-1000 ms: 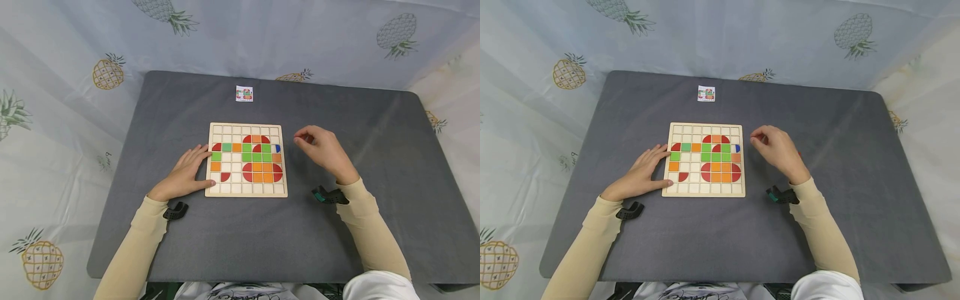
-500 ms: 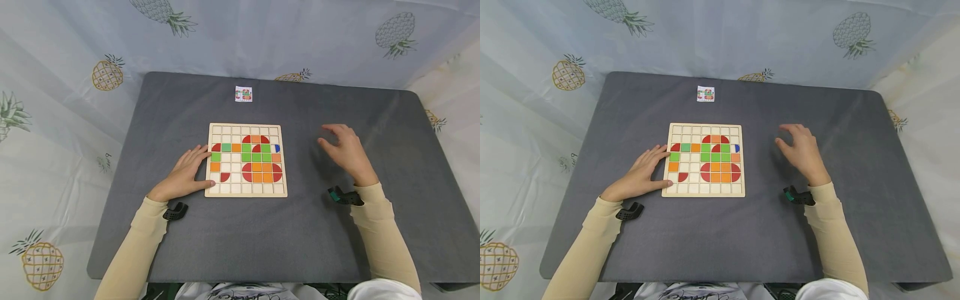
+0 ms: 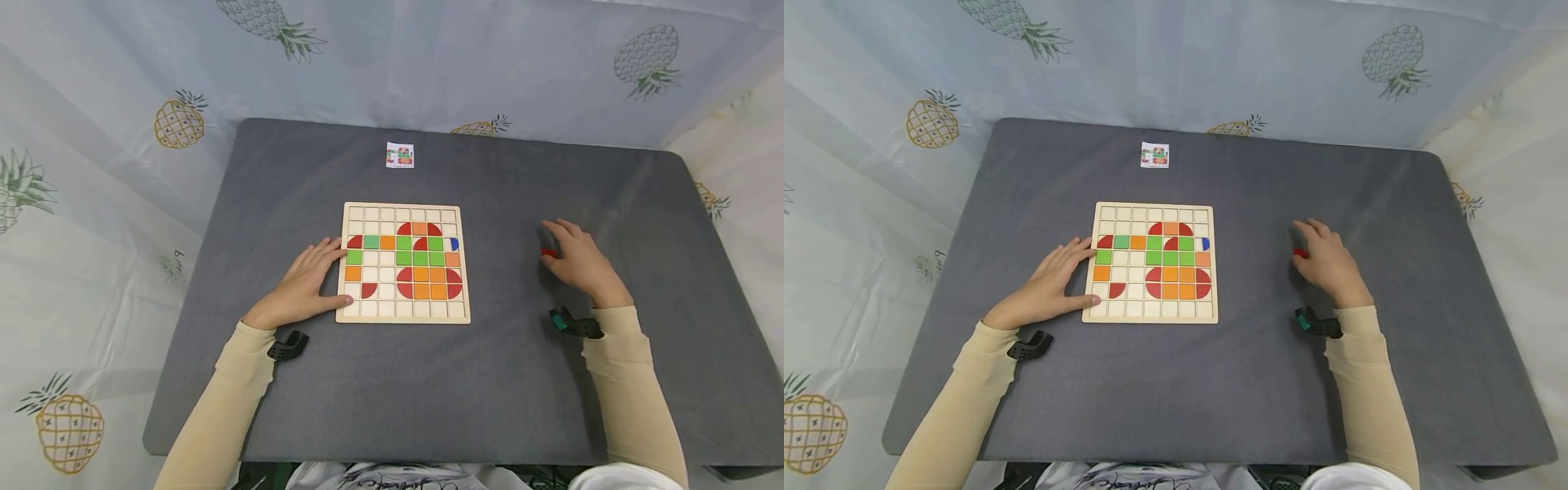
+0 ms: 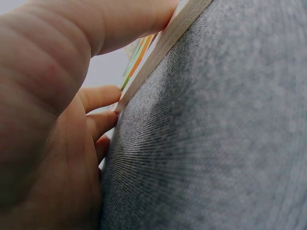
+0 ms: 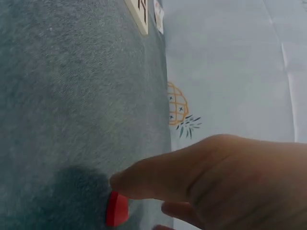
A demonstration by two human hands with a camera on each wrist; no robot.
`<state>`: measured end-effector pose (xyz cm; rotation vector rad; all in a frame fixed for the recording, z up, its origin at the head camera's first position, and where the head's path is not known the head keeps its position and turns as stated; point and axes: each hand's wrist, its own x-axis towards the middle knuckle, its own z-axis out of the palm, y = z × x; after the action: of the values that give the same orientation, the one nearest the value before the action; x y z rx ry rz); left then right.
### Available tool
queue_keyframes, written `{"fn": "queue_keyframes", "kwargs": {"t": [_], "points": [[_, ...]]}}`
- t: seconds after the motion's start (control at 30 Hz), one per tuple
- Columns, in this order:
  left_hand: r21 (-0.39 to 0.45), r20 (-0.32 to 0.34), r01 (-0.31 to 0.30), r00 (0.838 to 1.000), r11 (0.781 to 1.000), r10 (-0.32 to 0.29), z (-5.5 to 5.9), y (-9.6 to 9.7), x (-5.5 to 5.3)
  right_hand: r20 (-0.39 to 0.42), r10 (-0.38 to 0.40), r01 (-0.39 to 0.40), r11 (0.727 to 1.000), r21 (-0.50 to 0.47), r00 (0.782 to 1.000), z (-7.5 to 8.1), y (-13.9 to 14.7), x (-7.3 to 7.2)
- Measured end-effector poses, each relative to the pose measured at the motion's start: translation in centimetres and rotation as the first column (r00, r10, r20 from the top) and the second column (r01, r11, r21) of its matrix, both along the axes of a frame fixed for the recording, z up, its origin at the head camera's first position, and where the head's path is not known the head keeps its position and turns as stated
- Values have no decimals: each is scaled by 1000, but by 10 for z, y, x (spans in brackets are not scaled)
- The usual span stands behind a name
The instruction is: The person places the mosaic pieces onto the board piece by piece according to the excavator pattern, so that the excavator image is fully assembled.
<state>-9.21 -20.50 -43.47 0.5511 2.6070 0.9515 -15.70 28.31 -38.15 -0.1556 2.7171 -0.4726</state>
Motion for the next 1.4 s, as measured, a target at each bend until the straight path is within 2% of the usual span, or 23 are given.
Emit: {"fn": "queue_keyframes", "kwargs": {"t": [0.07,0.17,0.37,0.5,0.83,0.97,1.17,1.4], "points": [[2,0,-1,1000,1000,1,0,0,0,35,24,-25,1000,7,999,-1,3,1],[1,-1,-1,1000,1000,1,0,-1,0,35,20,-20,1000,23,999,-1,4,3],[-15,8,5,1000,1000,-5,1,0,0,-14,-26,27,998,60,1000,-4,6,9],[-10,6,4,1000,1000,-4,2,1,0,-47,-34,36,999,36,998,-7,3,11],[-9,14,-5,1000,1000,5,2,0,1,-106,-22,22,1000,1,994,-12,-14,4],[-9,16,-9,1000,1000,9,3,0,1,-136,16,-24,998,-54,991,-10,-34,-1],[-14,6,-11,1000,1000,11,2,-1,1,-159,66,-87,988,-130,985,-1,-86,-13],[-9,4,-1,1000,1000,1,3,0,0,-192,186,-218,962,-164,964,11,-141,-20]]}}
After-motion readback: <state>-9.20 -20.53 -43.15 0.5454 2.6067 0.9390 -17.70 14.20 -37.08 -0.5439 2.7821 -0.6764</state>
